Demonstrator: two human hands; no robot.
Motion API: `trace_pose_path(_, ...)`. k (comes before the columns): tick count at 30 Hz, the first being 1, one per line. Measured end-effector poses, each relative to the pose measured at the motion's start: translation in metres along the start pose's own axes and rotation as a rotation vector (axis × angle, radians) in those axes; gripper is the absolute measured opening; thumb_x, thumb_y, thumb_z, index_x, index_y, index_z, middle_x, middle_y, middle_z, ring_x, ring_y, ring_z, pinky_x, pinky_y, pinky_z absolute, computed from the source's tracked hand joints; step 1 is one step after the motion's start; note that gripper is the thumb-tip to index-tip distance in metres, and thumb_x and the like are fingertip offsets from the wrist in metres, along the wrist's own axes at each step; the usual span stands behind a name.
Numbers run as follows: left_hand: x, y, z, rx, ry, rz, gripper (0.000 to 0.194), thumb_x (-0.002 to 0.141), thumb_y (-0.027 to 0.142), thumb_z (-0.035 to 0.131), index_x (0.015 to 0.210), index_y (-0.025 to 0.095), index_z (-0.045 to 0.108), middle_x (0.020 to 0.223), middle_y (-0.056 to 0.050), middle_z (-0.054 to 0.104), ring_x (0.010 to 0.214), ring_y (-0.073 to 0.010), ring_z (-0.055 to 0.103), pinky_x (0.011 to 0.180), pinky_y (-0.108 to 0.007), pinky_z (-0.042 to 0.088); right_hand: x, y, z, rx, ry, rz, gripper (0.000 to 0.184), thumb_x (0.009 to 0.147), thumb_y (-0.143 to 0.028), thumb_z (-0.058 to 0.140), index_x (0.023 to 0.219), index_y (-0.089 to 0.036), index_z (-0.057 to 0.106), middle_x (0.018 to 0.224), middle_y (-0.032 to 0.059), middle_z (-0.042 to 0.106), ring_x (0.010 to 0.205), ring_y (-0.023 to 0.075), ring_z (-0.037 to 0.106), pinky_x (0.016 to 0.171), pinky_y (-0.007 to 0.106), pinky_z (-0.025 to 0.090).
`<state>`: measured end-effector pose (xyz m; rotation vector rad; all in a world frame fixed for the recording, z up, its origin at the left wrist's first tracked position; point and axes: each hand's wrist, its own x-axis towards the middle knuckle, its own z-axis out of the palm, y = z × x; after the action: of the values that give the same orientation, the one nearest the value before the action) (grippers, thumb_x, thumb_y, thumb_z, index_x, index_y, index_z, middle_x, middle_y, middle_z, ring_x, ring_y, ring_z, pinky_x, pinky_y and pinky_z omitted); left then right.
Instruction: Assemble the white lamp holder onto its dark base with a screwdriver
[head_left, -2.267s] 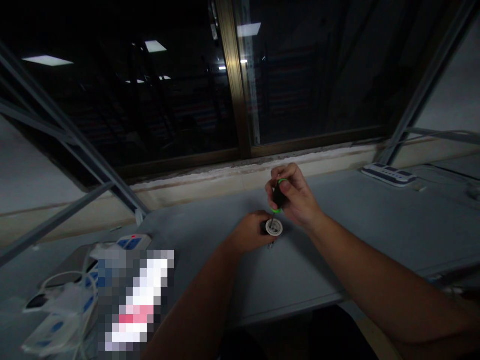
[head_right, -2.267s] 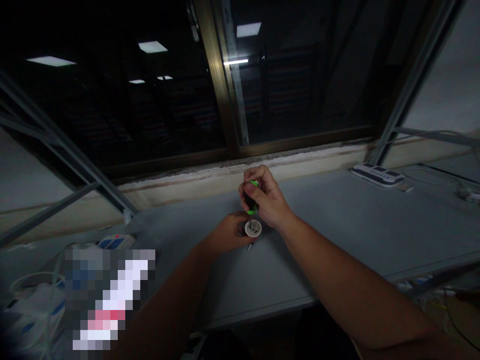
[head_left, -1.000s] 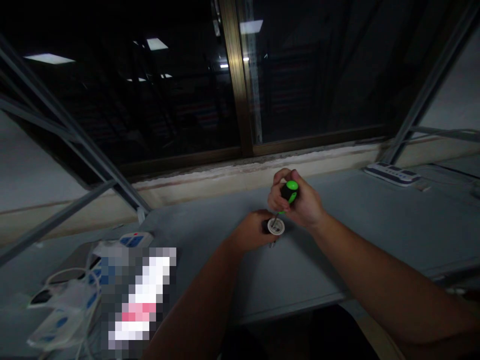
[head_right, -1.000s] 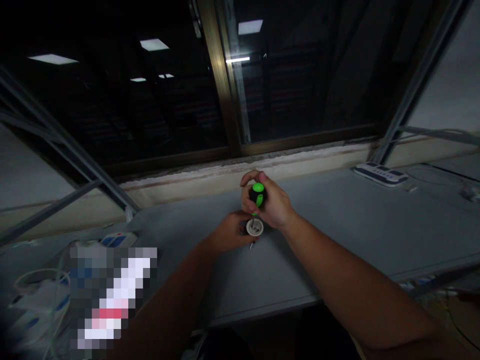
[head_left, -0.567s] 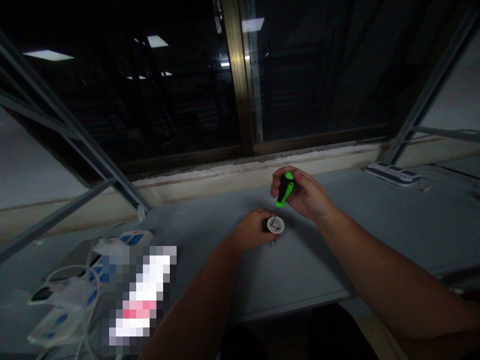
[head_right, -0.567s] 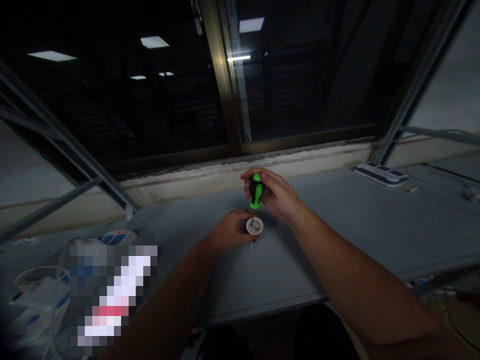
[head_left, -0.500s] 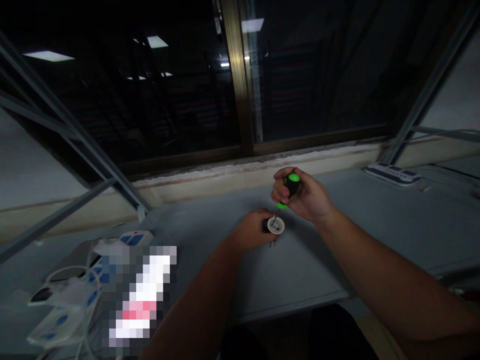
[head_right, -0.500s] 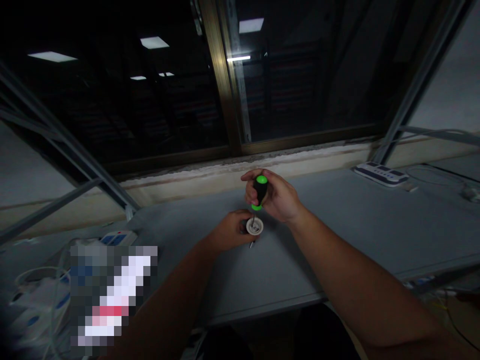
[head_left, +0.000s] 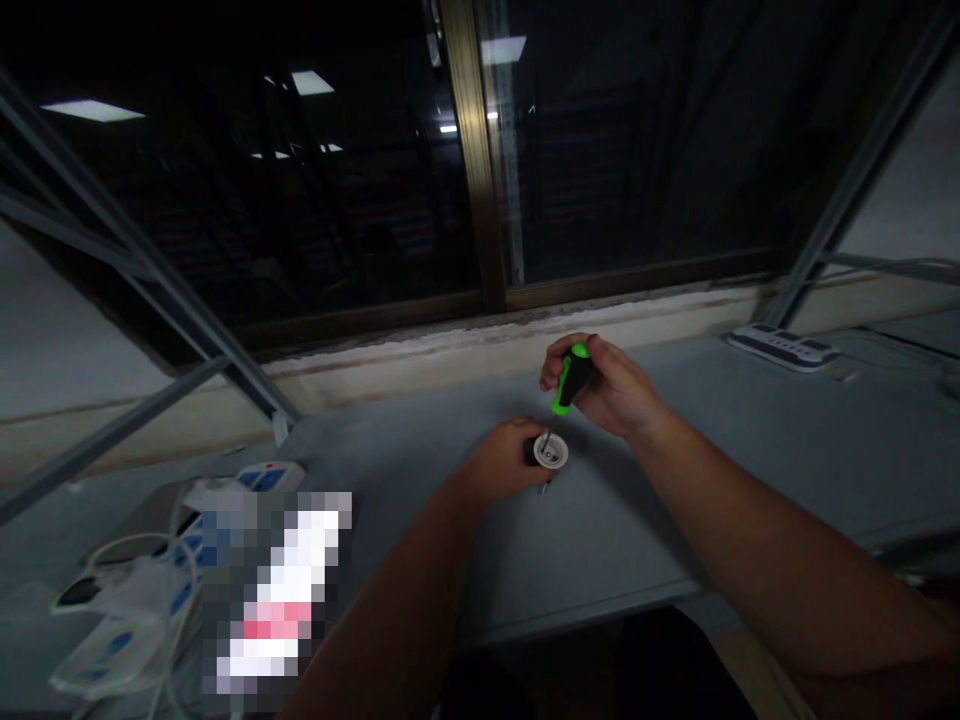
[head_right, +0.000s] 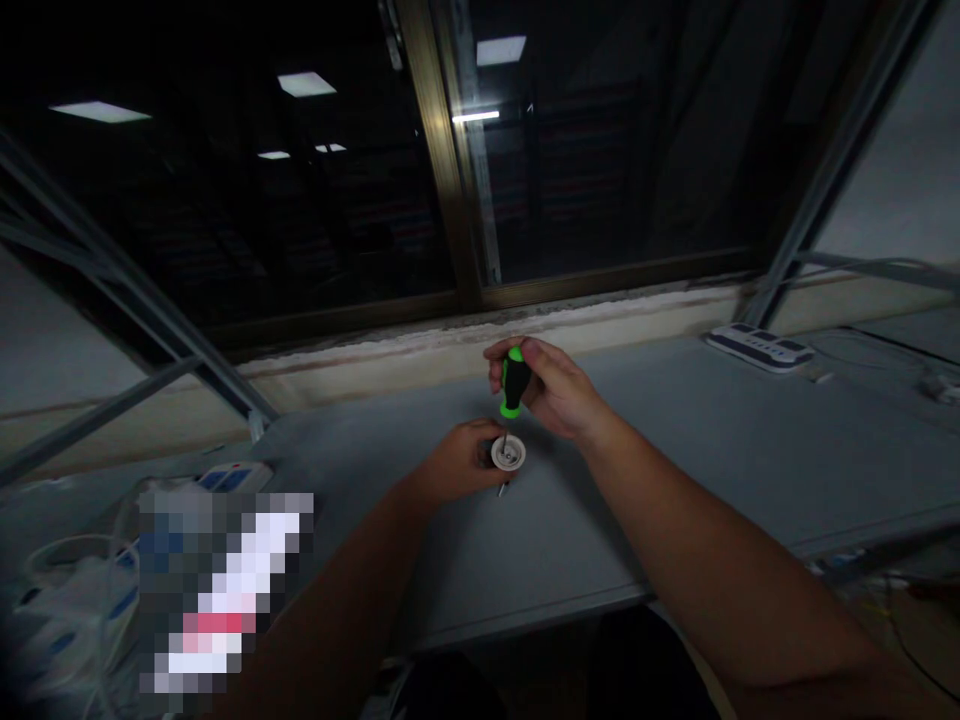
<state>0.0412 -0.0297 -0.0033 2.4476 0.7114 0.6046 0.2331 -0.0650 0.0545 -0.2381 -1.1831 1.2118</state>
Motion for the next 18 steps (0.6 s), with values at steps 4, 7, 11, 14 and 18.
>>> trace_pose_path(4, 0.0, 0.0, 0.001, -0.056, -0.035, -0.012, 0.022, 0.08, 0.03, 0.077, 0.095, 0.014, 0.072, 0.088, -0.005, 0.072, 0.079, -0.0181, 0.065, 0.069, -0.027, 0.049, -0.006, -0.002, 0.012, 0.084, -0.125, 0.065, 0.031, 0.103, -0.055, 0.048, 0.105, -0.025, 0.056, 0.058, -0.0056, 0.054, 0.046, 0.0091, 0.042, 0.052, 0.024, 0.041)
trace_pose_path(7, -0.001, -0.001, 0.003, -0.082, -0.037, -0.021, 0.024, 0.081, 0.029, 0.076, 0.099, 0.013, 0.072, 0.089, -0.006, 0.073, 0.079, -0.018, 0.066, 0.069, -0.027, 0.049, -0.009, 0.003, 0.023, 0.098, -0.13, -0.031, 0.039, 0.1, -0.066, 0.048, 0.095, -0.028, 0.041, 0.059, -0.0094, 0.053, 0.038, 0.0059, 0.025, 0.042, 0.019, 0.027)
trace_pose_path(11, 0.0, -0.002, 0.003, -0.082, -0.026, -0.029, 0.026, 0.08, 0.03, 0.077, 0.098, 0.013, 0.072, 0.09, -0.006, 0.073, 0.079, -0.0179, 0.066, 0.069, -0.026, 0.049, -0.007, 0.011, 0.022, 0.004, -0.004, -0.162, 0.057, 0.078, -0.065, 0.079, 0.089, -0.027, 0.039, 0.092, -0.0048, 0.056, 0.057, 0.0075, 0.05, 0.038, 0.017, 0.033)
trace_pose_path(14, -0.001, -0.002, 0.002, -0.083, -0.02, -0.039, 0.024, 0.079, 0.031, 0.077, 0.094, 0.014, 0.07, 0.089, -0.006, 0.072, 0.081, -0.0184, 0.066, 0.069, -0.027, 0.05, -0.005, 0.011, 0.014, -0.105, 0.023, -0.164, 0.042, 0.083, -0.058, 0.078, 0.09, -0.024, 0.054, 0.091, 0.0, 0.056, 0.076, 0.013, 0.06, 0.052, 0.023, 0.049)
trace_pose_path(18, -0.002, 0.0, 0.002, -0.08, -0.011, -0.051, 0.022, 0.081, 0.03, 0.075, 0.094, 0.014, 0.069, 0.089, -0.005, 0.071, 0.08, -0.0183, 0.065, 0.069, -0.027, 0.049, -0.007, 0.008, 0.014, -0.076, -0.062, 0.033, 0.047, 0.095, -0.067, 0.055, 0.095, -0.021, 0.063, 0.068, 0.0001, 0.057, 0.061, 0.0137, 0.054, 0.056, 0.028, 0.044)
